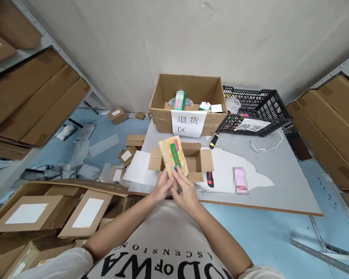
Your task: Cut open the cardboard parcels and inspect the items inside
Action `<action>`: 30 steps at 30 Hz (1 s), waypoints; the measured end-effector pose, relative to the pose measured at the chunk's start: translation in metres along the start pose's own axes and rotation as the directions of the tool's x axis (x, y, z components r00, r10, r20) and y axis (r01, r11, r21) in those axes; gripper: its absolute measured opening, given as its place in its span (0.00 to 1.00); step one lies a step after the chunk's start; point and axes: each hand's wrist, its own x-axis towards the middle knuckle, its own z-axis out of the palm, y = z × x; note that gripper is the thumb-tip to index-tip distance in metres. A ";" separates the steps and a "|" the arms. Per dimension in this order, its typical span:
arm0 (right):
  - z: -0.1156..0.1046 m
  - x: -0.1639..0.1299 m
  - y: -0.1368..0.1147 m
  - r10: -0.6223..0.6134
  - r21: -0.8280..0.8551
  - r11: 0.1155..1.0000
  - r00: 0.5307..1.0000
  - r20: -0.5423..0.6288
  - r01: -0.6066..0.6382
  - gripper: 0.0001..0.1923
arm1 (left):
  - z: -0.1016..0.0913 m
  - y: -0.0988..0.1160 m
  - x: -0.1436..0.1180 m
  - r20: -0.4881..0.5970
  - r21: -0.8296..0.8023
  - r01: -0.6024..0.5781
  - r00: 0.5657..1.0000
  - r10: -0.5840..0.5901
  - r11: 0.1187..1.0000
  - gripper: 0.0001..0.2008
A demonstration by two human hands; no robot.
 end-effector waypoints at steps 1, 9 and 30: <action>0.001 -0.001 -0.001 -0.054 -0.060 0.997 0.997 0.047 0.057 0.31 | 0.000 0.001 0.001 -0.058 -0.031 0.017 0.998 -0.019 0.999 0.34; -0.020 0.009 0.020 0.055 -0.098 0.992 0.983 -0.177 -0.073 0.33 | -0.015 0.019 0.004 -0.146 -0.324 0.146 0.968 -0.202 0.935 0.24; -0.094 0.024 0.062 0.524 0.622 0.629 0.845 0.104 -0.466 0.31 | -0.026 0.012 0.046 -0.011 -0.097 0.225 0.974 -0.227 0.970 0.26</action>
